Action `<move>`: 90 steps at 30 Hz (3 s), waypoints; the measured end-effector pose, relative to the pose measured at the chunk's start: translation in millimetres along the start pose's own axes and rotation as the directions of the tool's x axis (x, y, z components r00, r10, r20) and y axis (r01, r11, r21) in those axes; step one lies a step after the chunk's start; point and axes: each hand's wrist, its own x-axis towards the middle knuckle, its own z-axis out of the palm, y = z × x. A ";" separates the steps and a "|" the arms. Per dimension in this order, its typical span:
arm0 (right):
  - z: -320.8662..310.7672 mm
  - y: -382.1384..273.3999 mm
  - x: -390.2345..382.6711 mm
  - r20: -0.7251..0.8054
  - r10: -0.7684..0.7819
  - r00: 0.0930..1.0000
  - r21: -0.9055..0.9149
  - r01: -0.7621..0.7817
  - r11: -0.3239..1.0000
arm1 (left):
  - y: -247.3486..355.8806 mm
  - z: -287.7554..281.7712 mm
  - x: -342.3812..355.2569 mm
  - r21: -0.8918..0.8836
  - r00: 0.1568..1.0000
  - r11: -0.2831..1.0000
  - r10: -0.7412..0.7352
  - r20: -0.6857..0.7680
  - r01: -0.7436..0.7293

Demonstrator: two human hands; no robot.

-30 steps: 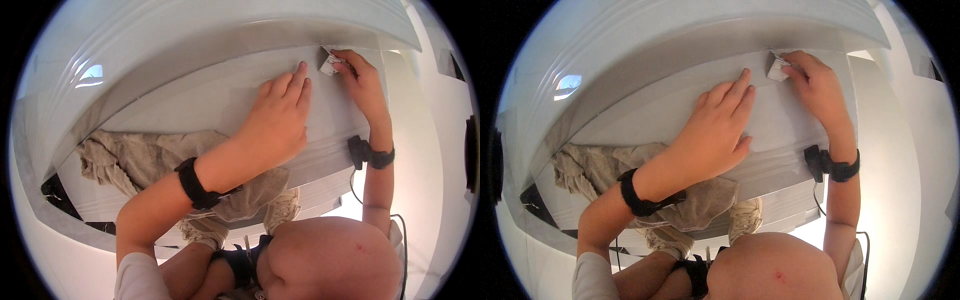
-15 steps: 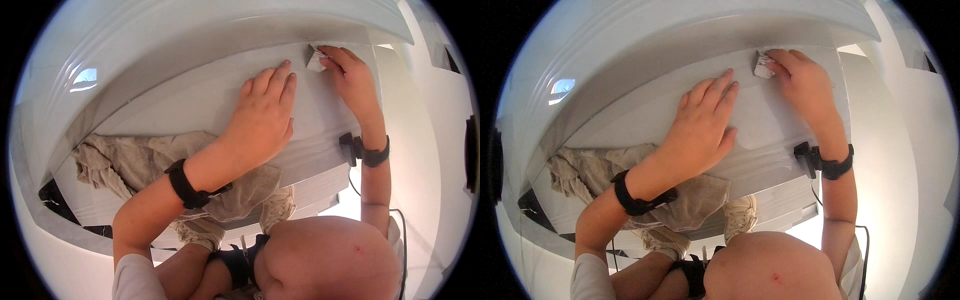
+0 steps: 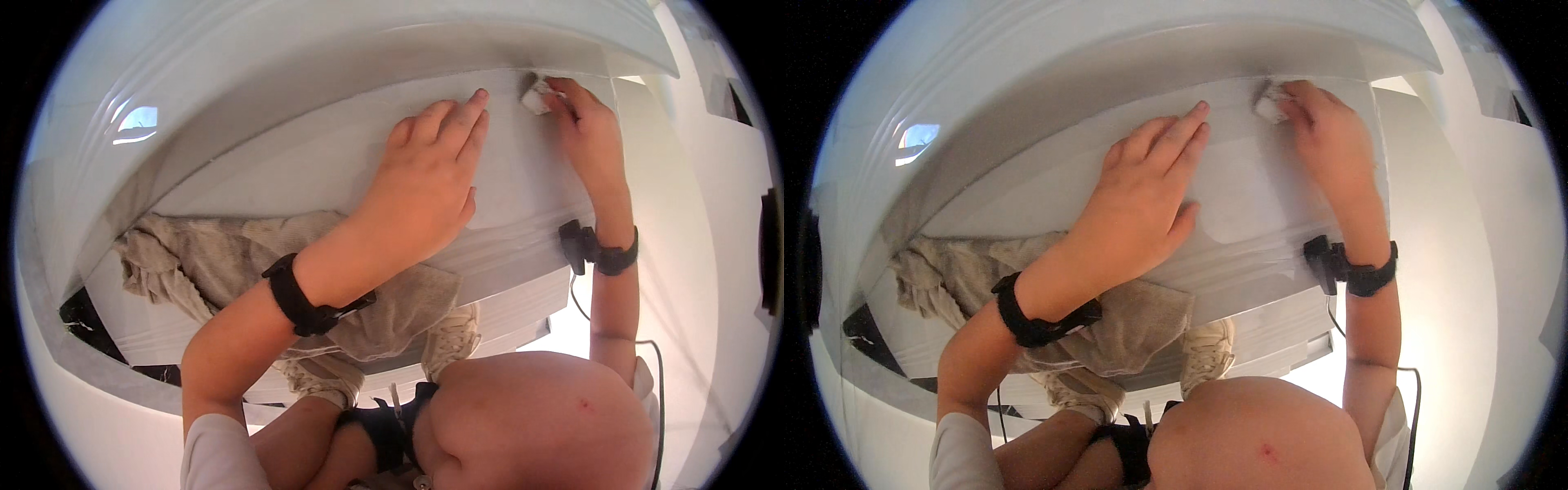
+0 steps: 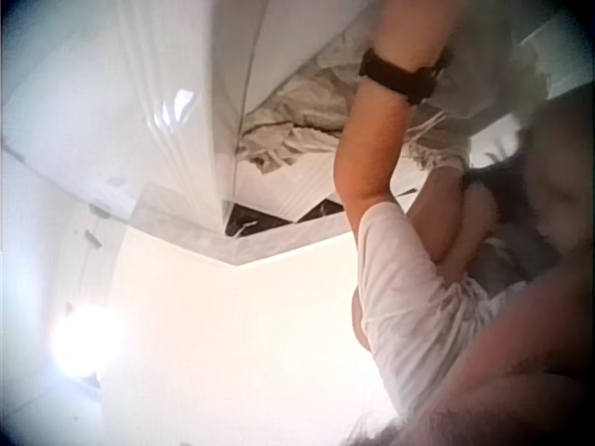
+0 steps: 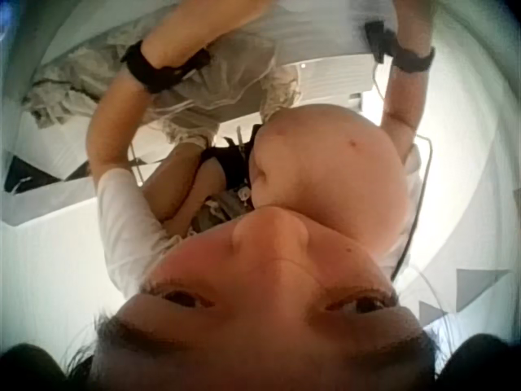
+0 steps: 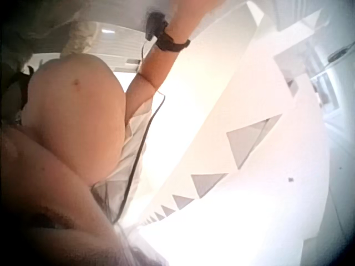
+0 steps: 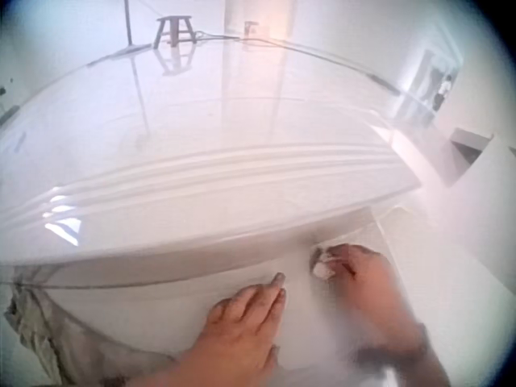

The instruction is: The person applies sealant to the joints of a white staircase using a small card to spread the material and a cloth to wipe away the excess.

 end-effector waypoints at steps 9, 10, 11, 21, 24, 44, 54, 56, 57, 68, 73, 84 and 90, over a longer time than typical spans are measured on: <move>21.7 -41.2 -3.4 0.044 -0.143 0.989 0.080 0.139 0.987 | 1.3 7.9 -0.9 0.015 0.998 0.999 -0.043 -0.051 0.044; 25.1 -43.5 -4.7 0.057 -0.148 0.987 0.095 0.143 0.985 | 1.4 9.1 -0.8 0.014 0.998 0.999 -0.042 -0.046 0.043; 22.5 -40.4 -2.4 0.059 -0.136 0.989 0.130 0.128 0.983 | 1.6 7.3 -0.9 0.029 0.999 0.999 -0.035 -0.035 0.036; -19.1 46.3 1.9 -0.056 0.227 0.972 -0.100 -0.232 0.968 | 3.6 6.3 -2.2 0.038 1.000 0.999 -0.023 -0.019 0.024; -0.9 3.8 -4.1 0.019 0.017 1.000 0.023 -0.017 1.000 | 4.1 4.7 -2.8 0.030 0.999 0.999 -0.038 -0.028 0.038; 6.1 -3.2 -4.3 0.002 -0.122 0.992 0.016 0.122 0.992 | 11.1 9.6 3.8 0.033 0.999 0.999 0.009 -0.046 -0.007; -8.7 31.5 -2.6 -0.028 0.078 0.997 -0.164 -0.082 0.983 | 12.5 10.7 6.0 0.051 0.998 0.999 0.015 -0.061 -0.012; -11.8 41.7 -3.0 -0.058 0.130 0.990 -0.181 -0.139 0.974 | 14.1 9.1 7.3 0.033 0.998 0.999 0.011 -0.060 -0.009; -13.4 43.2 -3.4 -0.042 0.150 0.988 -0.150 -0.155 0.976 | 14.7 9.2 8.1 0.009 0.998 1.000 0.007 -0.061 -0.006; -15.0 41.4 0.4 -0.035 0.172 0.985 -0.175 -0.175 0.969 | 18.7 16.5 7.4 0.022 0.998 0.999 0.039 -0.039 -0.038; -5.7 26.6 -5.3 0.000 0.136 0.991 -0.147 -0.135 0.980 | 22.1 21.2 11.3 0.034 0.998 0.999 0.035 -0.047 -0.033; -25.8 68.1 7.7 -0.062 0.282 0.957 -0.166 -0.288 0.943 | 23.6 18.7 13.9 0.050 0.996 0.997 0.059 -0.074 -0.055; -1.4 27.6 -1.6 -0.017 0.024 1.000 -0.149 -0.027 0.989 | 23.3 25.8 12.3 0.078 0.996 0.996 0.050 -0.071 -0.045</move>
